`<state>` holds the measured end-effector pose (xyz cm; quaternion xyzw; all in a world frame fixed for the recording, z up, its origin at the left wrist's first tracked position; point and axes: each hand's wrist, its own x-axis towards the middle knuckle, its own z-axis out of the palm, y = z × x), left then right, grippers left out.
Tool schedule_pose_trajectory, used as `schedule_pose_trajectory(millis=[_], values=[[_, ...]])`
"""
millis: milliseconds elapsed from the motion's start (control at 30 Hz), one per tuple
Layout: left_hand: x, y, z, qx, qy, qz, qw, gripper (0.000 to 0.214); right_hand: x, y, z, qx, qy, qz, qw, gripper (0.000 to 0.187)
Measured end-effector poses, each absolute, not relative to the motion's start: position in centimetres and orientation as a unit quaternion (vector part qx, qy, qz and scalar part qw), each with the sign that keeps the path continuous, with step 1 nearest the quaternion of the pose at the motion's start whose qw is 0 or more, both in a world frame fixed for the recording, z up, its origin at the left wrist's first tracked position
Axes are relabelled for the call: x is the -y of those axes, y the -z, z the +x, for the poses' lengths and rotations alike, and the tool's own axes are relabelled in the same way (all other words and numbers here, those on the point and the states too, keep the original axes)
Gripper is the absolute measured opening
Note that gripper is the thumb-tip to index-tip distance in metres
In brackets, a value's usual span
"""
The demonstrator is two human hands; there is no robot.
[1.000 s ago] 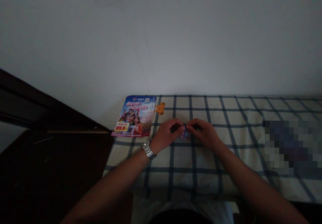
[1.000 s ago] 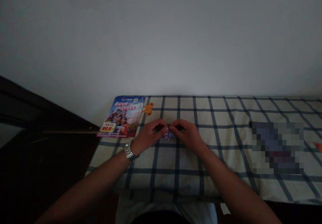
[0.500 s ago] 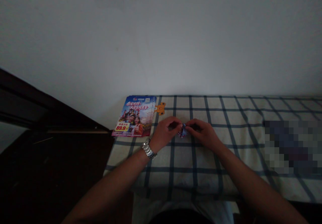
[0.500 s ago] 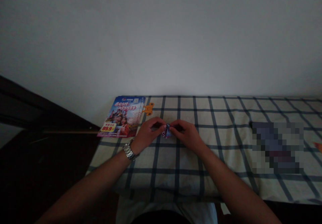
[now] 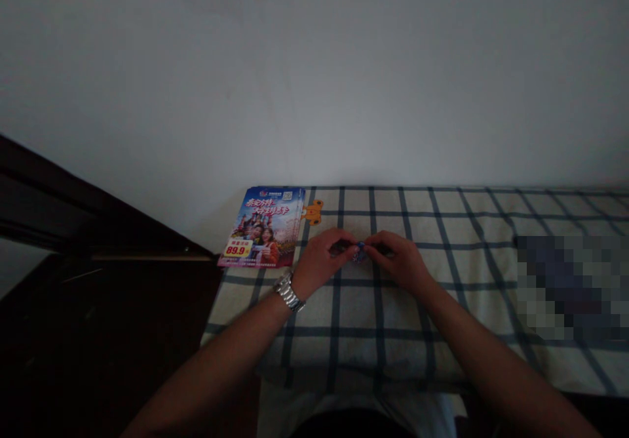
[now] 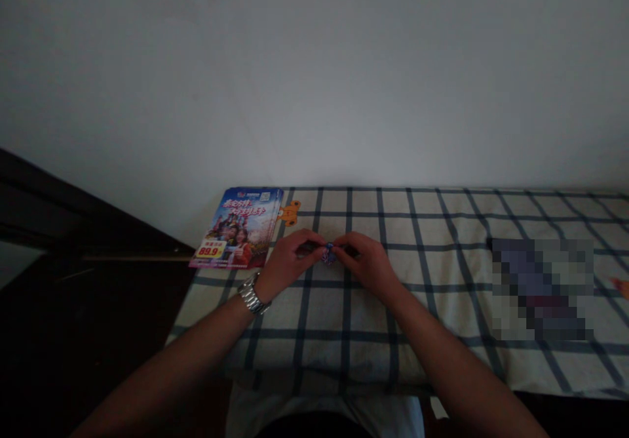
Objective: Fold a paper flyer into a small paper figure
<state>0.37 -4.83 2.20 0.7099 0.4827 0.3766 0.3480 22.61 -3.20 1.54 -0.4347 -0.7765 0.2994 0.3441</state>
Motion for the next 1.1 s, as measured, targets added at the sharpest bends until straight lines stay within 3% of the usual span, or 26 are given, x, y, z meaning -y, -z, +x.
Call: schedule_pose_trajectory(millis=[567,1100], values=[[4.81,-2.30,0.37,-0.494,-0.376,0.703,0.346,0.017,3.16,-1.77,22.64,0.800,-0.271,-0.422,0.328,0.013],[4.49,-2.05,0.20,-0.490,-0.400,0.696,0.340,0.011,2.76,-1.61,22.70,0.781,-0.281,-0.418,0.368,0.010]])
